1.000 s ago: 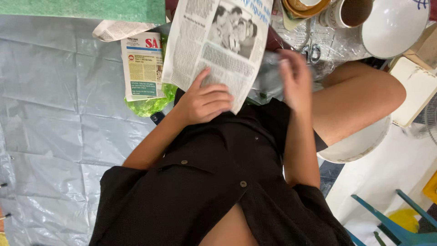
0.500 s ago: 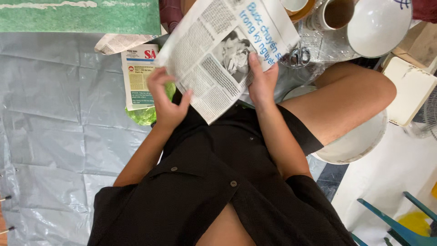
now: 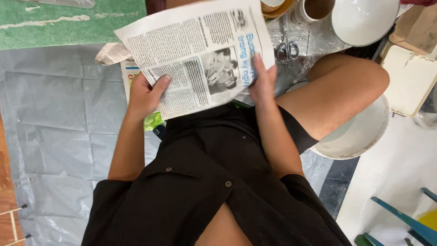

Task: The person sits on the floor and wraps small ceramic bowls with newspaper. They use scissors to cut the newspaper to size, place a bowl on the paper, and fold the paper around the bowl to create a protective package. The wrapped items are placed on a nearby table.

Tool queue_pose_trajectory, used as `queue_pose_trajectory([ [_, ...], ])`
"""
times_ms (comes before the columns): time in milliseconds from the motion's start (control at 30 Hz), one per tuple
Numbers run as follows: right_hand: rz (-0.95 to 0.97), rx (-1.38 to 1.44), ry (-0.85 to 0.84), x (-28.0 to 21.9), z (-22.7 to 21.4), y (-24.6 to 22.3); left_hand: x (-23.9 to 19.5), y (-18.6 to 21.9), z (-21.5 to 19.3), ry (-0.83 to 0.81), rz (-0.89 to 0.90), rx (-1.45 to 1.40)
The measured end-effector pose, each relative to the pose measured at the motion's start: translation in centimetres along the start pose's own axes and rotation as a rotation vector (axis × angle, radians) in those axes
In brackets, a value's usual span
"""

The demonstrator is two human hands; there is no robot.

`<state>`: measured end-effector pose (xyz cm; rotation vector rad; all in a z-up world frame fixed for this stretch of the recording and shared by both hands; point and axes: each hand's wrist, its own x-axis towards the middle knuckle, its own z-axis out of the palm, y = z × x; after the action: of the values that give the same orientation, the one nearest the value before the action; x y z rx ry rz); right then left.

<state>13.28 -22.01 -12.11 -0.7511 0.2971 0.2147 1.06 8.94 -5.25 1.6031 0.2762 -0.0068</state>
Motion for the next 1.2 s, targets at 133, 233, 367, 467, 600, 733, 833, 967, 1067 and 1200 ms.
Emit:
queue_pose_trajectory([
  [133, -0.04, -0.603, -0.235, -0.3, -0.6, -3.6, 1.0, 1.0, -0.9, -0.04, 0.043, 0.149],
  [233, -0.085, -0.74, -0.235, -1.2, 0.2, -3.1, 1.6, 0.5, -1.2, 0.062, 0.046, 0.089],
  [367, -0.281, -0.786, -0.214, -1.1, 0.9, -2.1, 2.0, -1.3, -1.5, 0.162, 0.071, -0.102],
  [467, -0.255, -0.717, -0.183, -0.8, 0.9, -1.7, 1.8, -3.2, -2.2, 0.225, 0.064, -0.311],
  [600, -0.26, -0.727, -0.126, -0.5, 0.7, -1.8, 1.5, -5.3, -3.1, 0.272, 0.174, -0.258],
  [733, -0.313, -0.818, -0.11, -0.7, 1.0, -1.7, 1.1, -5.0, -2.3, 0.375, 0.208, -0.053],
  [833, -0.323, -0.876, -0.149, -0.8, 1.0, -1.5, 1.4, -3.8, -2.1, 0.337, 0.081, -0.148],
  [967, -0.326, -0.988, -0.174, -0.7, 0.3, -1.4, 1.7, -3.1, -1.9, 0.32, 0.02, -0.066],
  [1067, -0.38, -0.964, -0.142, 0.4, 0.5, -1.7, 1.6, -2.5, -0.9, 0.272, 0.142, 0.049],
  [1200, -0.351, -0.965, -0.074, 0.8, 1.5, -2.9, 2.1, -1.6, -0.6, 0.29, 0.201, 0.031],
])
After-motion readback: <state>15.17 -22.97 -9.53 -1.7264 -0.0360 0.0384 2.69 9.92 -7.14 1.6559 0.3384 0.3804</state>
